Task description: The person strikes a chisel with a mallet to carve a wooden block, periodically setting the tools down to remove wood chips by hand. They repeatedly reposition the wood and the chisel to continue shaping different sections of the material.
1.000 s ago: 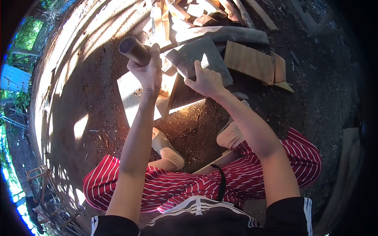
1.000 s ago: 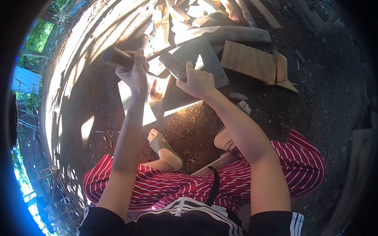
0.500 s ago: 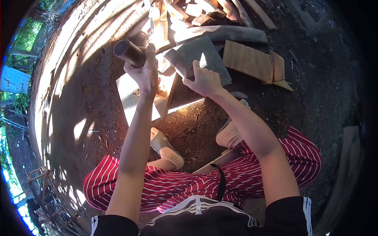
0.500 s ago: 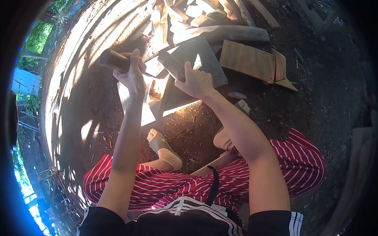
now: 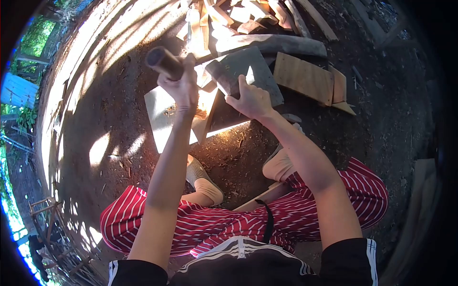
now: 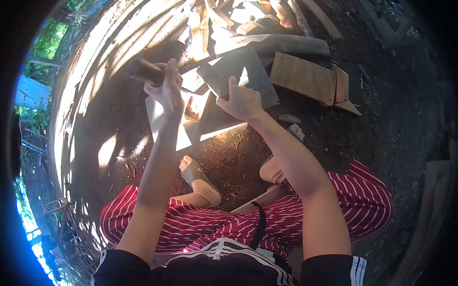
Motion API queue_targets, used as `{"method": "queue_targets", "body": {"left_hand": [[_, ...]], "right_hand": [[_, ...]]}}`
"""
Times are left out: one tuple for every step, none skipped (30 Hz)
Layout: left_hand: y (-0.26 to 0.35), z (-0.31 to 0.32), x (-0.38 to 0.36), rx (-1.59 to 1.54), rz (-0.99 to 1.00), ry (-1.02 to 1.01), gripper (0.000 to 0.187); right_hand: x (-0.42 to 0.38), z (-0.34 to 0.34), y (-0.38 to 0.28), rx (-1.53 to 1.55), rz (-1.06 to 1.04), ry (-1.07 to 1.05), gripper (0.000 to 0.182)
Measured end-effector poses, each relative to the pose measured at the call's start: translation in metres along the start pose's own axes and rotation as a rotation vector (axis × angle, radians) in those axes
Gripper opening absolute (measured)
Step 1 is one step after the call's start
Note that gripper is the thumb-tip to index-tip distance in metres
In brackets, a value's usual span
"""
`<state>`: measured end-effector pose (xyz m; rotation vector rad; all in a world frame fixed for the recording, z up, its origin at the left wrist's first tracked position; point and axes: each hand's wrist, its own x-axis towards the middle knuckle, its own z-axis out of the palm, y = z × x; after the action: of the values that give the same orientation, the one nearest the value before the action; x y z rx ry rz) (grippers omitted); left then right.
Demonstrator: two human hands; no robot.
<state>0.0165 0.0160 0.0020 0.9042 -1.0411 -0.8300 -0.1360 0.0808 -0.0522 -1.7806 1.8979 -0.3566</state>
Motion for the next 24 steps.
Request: {"method": "queue_targets", "body": {"left_hand": [[-0.003, -0.001, 0.0, 0.046, 0.017, -0.022, 0.016], [-0.006, -0.001, 0.0, 0.073, 0.017, -0.015, 0.015], [-0.007, 0.002, 0.001, 0.096, 0.018, -0.008, 0.014], [-0.006, 0.004, -0.002, 0.142, 0.057, -0.029, 0.012], [-0.009, 0.003, -0.001, 0.179, 0.1, -0.05, 0.012], [-0.01, 0.004, -0.002, 0.172, 0.118, -0.055, 0.013], [-0.01, 0.002, -0.003, 0.169, 0.131, -0.06, 0.014], [-0.01, 0.0, -0.002, 0.169, 0.131, -0.053, 0.014], [-0.01, -0.001, -0.001, 0.165, 0.095, -0.047, 0.014], [-0.009, -0.002, -0.002, 0.16, 0.06, -0.041, 0.015], [-0.008, -0.002, -0.002, 0.16, 0.057, -0.036, 0.015], [-0.006, 0.0, -0.003, 0.167, 0.046, -0.039, 0.016], [-0.004, 0.003, -0.003, 0.171, 0.037, -0.044, 0.017], [-0.003, 0.005, -0.003, 0.164, 0.041, -0.046, 0.017], [0.001, 0.006, -0.004, 0.156, 0.048, -0.051, 0.018], [0.004, 0.007, -0.005, 0.148, 0.057, -0.059, 0.019], [0.008, 0.008, -0.006, 0.209, 0.165, -0.06, 0.022], [-0.009, 0.001, -0.008, 0.227, 0.21, -0.015, 0.024], [-0.015, -0.004, -0.008, 0.245, 0.256, 0.028, 0.025], [-0.022, -0.004, -0.005, 0.233, 0.265, 0.02, 0.025], [-0.017, 0.0, -0.002, 0.167, 0.194, -0.029, 0.027], [-0.012, 0.001, -0.004, 0.109, 0.109, -0.08, 0.028], [-0.01, 0.001, -0.003, 0.107, 0.104, -0.084, 0.028], [-0.007, 0.0, 0.0, 0.102, -0.012, -0.091, 0.025]], "right_hand": [[-0.001, 0.0, -0.001, -0.001, -0.012, 0.003, 0.074], [0.0, 0.002, 0.0, 0.01, -0.002, 0.009, 0.075], [0.001, 0.003, 0.0, 0.019, 0.008, 0.019, 0.076], [0.003, 0.004, -0.001, -0.036, -0.014, 0.092, 0.067], [0.011, -0.001, 0.004, -0.042, -0.025, 0.104, 0.067], [0.017, -0.018, 0.0, 0.195, 0.109, -0.057, 0.067], [0.018, -0.035, -0.008, 0.432, 0.244, -0.225, 0.067], [0.012, -0.057, -0.022, 0.492, 0.256, -0.133, 0.071], [0.015, -0.078, -0.031, 0.611, 0.139, -0.123, 0.071], [0.017, -0.101, -0.041, 0.73, 0.02, -0.113, 0.071], [0.004, -0.131, -0.063, 0.724, -0.089, 0.016, 0.062], [-0.002, -0.15, -0.08, 0.64, -0.279, 0.192, 0.053], [-0.019, -0.179, -0.104, 0.691, -0.488, 0.205, 0.053], [-0.016, -0.188, -0.11, 0.645, -0.681, 0.244, 0.059], [-0.02, -0.189, -0.114, 0.64, -0.682, 0.25, 0.059], [-0.028, -0.188, -0.12, 0.455, -0.621, 0.248, 0.062], [-0.035, -0.187, -0.126, 0.27, -0.555, 0.244, 0.065], [-0.04, -0.185, -0.131, -0.113, -0.389, 0.016, 0.07], [-0.038, -0.186, -0.132, -0.115, -0.39, 0.027, 0.07], [-0.033, -0.189, -0.13, -0.146, -0.386, 0.007, 0.071], [-0.03, -0.193, -0.13, -0.178, -0.384, -0.019, 0.071], [-0.029, -0.195, -0.129, -0.028, -0.439, 0.027, 0.07], [-0.028, -0.197, -0.129, 0.121, -0.494, 0.076, 0.069], [-0.026, -0.199, -0.134, 0.204, -0.634, 0.207, 0.067]]}}
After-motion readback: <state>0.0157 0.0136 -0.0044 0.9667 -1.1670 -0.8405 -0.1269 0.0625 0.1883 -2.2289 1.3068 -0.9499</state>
